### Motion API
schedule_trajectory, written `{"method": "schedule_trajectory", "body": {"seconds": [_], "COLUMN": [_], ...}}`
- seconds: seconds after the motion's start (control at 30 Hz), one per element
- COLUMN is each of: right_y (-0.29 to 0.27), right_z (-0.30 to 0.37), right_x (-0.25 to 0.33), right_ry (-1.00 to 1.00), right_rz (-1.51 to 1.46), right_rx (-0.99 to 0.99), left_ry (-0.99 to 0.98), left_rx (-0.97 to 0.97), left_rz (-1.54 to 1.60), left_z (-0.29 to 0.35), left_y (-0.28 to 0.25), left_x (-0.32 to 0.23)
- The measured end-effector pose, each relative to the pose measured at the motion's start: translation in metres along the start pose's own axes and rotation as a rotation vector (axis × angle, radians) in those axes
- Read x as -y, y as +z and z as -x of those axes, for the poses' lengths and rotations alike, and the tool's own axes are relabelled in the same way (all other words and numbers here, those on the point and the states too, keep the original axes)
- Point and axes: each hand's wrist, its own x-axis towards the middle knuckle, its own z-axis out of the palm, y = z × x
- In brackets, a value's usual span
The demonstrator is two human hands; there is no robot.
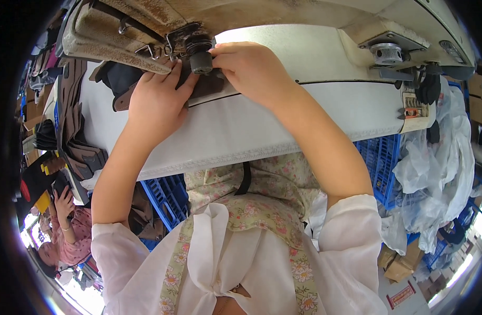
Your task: Sew the upper components of a leather boot using an industrial sewing machine.
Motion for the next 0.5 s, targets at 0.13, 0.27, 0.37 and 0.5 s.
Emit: {"method": "schedule_trajectory", "body": {"seconds": [0.13,0.27,0.37,0.5], "right_y": [0.0002,-0.0003,-0.0034,-0.0021], "right_z": [0.0002,-0.0009,-0.0024,-0.0017], "right_x": [-0.0003,-0.0027,0.0008,-0.0011], "right_ry": [0.043,-0.009,0.03,0.008], "right_rz": [-0.075,-0.024,-0.039,-0.069], "right_rx": [-0.014,0.001,0.026,-0.006], "left_ry": [0.01,0.0,-0.003,-0.007], "left_rx": [0.004,0.014,0.022,0.033], "left_rz": [0.005,0.011,0.017,0.014], "left_z": [-0.0014,-0.003,-0.0036,-0.0042], "left_y": [-0.0016,-0.0045,-0.0058,-0.007], "left_x": [0.0004,-0.0004,-0.0008,-0.0015]}}
